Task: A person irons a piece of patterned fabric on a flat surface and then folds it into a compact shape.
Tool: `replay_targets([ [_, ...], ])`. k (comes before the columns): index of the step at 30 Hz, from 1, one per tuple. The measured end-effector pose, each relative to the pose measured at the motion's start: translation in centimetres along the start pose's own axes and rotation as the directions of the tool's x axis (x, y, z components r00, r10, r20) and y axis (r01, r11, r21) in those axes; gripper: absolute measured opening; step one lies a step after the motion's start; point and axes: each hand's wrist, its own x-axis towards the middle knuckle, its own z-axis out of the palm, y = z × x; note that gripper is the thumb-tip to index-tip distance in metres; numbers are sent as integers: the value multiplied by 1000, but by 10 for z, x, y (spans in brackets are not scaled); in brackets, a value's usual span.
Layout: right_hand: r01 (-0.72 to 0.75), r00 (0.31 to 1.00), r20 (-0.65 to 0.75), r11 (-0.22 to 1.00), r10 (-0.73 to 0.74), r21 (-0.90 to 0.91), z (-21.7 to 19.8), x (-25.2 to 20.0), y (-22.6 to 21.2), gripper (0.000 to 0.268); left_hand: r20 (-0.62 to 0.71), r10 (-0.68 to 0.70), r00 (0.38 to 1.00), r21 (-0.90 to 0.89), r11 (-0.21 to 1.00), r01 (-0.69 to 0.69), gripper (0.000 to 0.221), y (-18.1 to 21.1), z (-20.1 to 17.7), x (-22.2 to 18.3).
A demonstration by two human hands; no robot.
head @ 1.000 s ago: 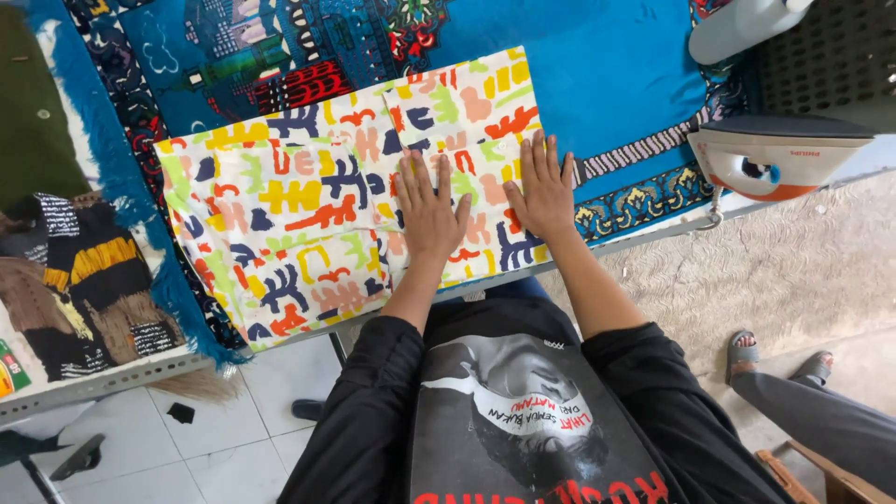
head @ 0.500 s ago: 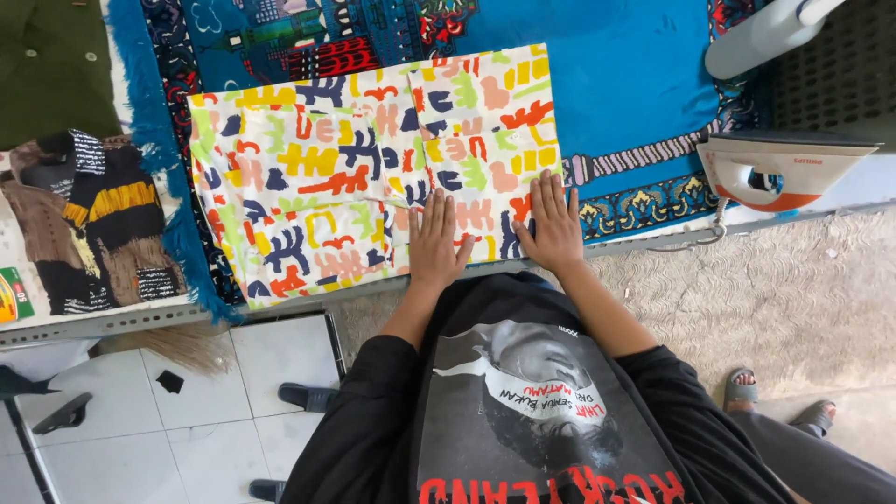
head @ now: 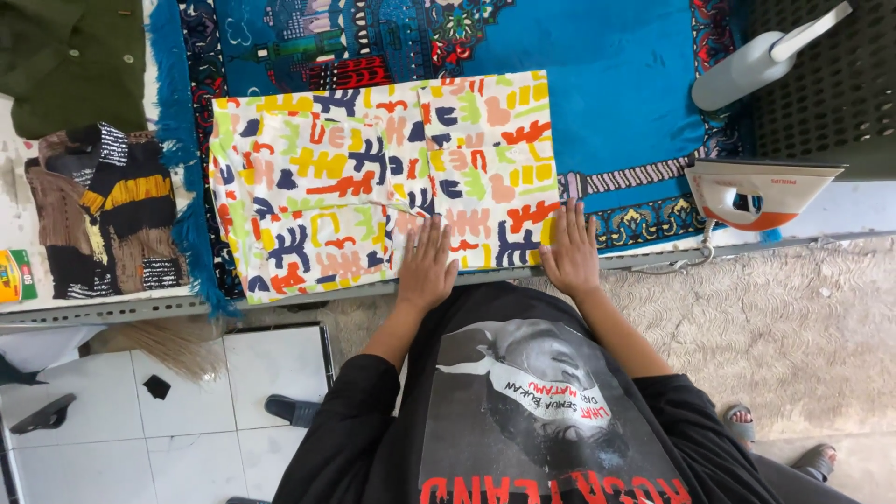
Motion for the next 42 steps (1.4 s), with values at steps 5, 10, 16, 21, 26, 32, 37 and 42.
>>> replay_targets([
  [5, 49, 997, 66, 998, -47, -30, 4, 12, -10, 80, -22, 58, 998, 32, 998, -57, 66, 16, 4, -3],
  [10, 9, 983, 182, 997, 5, -75, 1, 13, -12, 80, -27, 25, 999, -44, 999, -26, 64, 17, -1, -4],
  [16, 27, 996, -90, 997, -20, 74, -1, 30, -23, 68, -173, 38, 984, -77, 996, -52, 55, -11, 9, 48],
  [21, 109, 993, 36, 994, -108, -20, 3, 44, -30, 73, 151, -103, 983, -88, 989, 118, 46, -37, -25, 160],
  [26, 102, 992, 83, 994, -99, -34, 1, 46, -27, 74, 477, -47, 878, -27, 997, 69, 69, -59, -33, 220],
  [32, 101, 993, 73, 994, -97, -51, 3, 45, -26, 74, 549, -39, 835, -109, 987, 117, 49, -78, -37, 224],
  [37, 103, 994, 46, 994, -102, -32, 5, 44, -24, 73, 464, -29, 885, -161, 980, 117, 29, -88, -31, 202],
  [42, 99, 993, 58, 995, -99, -3, 6, 46, -23, 73, 253, 175, 951, -21, 984, -176, 30, -80, -51, 194],
])
